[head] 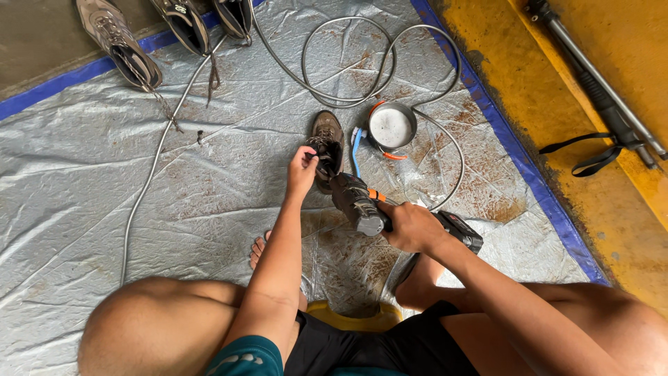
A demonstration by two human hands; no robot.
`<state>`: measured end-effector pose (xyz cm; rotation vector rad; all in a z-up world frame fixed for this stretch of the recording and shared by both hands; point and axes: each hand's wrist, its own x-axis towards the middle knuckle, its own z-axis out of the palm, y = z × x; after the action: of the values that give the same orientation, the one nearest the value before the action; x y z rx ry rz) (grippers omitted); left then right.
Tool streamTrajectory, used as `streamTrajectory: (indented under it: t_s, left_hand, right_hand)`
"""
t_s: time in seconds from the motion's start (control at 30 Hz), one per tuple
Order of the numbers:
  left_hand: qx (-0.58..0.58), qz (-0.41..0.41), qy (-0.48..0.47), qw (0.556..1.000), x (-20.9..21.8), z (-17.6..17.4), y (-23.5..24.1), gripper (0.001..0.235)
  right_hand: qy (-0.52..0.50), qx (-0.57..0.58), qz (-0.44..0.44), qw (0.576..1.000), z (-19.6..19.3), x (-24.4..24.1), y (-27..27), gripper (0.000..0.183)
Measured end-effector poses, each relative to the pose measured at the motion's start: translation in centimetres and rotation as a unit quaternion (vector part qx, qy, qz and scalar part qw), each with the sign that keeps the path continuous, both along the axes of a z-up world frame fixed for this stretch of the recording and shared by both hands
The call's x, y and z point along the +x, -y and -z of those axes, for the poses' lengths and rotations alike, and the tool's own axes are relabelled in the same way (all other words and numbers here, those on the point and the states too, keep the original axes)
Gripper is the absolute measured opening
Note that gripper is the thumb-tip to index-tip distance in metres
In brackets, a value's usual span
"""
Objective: The person uses a power drill with a brush attachment to scrub the exterior of a shoe. They then remove the laces from the shoe and continue scrubbing the interior and exterior surfaces with the drill.
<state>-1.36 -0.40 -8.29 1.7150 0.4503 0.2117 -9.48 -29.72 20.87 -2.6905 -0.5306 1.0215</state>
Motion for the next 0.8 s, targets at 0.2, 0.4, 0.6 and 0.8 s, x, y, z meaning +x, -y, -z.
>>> streamTrajectory:
  t_s: [0.2, 0.4, 0.6, 0.8]
  left_hand:
    - [0.386, 0.143, -0.160, 0.897, 1.2, -9.0, 2.4, 0.042]
    - [0.439, 0.210, -0.181, 0.855, 2.4, -9.0, 3.1, 0.012]
    - [0.387, 0.140, -0.005, 0.911, 3.2, -4.6, 0.5, 0.007]
    - [0.249, 0.111, -0.054, 0.961, -0.7, -7.2, 1.6, 0.013]
  right_hand:
    - [0.003, -0.021, 0.007, 1.000, -3.8, 0.8, -0.8, 0.058]
    - [0.012, -0.024, 0.005, 1.000, -2.2, 0.9, -0.3, 0.059]
    - [0.024, -0.039, -0.010, 0.999, -3.7, 0.3, 0.1, 0.055]
    - [0.037, -0.081, -0.024, 0.996, -12.9, -0.6, 0.5, 0.058]
